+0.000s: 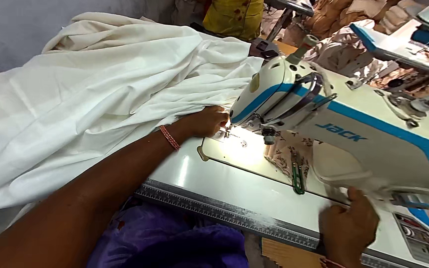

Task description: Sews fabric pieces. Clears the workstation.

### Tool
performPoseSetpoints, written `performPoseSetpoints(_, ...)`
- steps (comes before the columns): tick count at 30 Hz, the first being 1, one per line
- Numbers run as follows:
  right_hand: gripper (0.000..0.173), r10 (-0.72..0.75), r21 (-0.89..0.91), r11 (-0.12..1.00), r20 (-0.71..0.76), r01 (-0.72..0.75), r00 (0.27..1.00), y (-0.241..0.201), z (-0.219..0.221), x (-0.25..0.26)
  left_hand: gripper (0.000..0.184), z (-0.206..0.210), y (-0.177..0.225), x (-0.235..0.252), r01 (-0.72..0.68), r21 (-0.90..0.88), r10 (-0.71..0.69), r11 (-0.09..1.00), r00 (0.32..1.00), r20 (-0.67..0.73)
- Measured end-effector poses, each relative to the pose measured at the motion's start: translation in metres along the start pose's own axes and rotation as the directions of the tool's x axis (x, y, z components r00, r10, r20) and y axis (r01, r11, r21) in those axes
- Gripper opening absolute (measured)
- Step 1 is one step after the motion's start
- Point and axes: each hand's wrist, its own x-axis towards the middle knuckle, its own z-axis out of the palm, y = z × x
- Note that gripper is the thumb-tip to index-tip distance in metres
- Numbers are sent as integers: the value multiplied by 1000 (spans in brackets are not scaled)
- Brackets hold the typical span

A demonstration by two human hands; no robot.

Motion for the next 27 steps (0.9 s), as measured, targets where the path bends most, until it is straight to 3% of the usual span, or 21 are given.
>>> performPoseSetpoints(4,41,65,-12,998,65,-64,996,0,4,2,26,-2,2,1,32,-8,-32,999,999,14)
performPoseSetpoints(10,51,-27,-11,1000,-90,26,996,4,9,5,27,-2,6,1,56,15,-57,998,998,19)
performPoseSetpoints(20,42,83,-71,994,77,-78,994,-7,2,2,26,-3,6,-1,68,-19,-68,998,998,20)
performPoseSetpoints(27,44,89,-39,995,60,-86,994,-7,3,1,27,-5,9,-1,80,-21,-80,997,997,19)
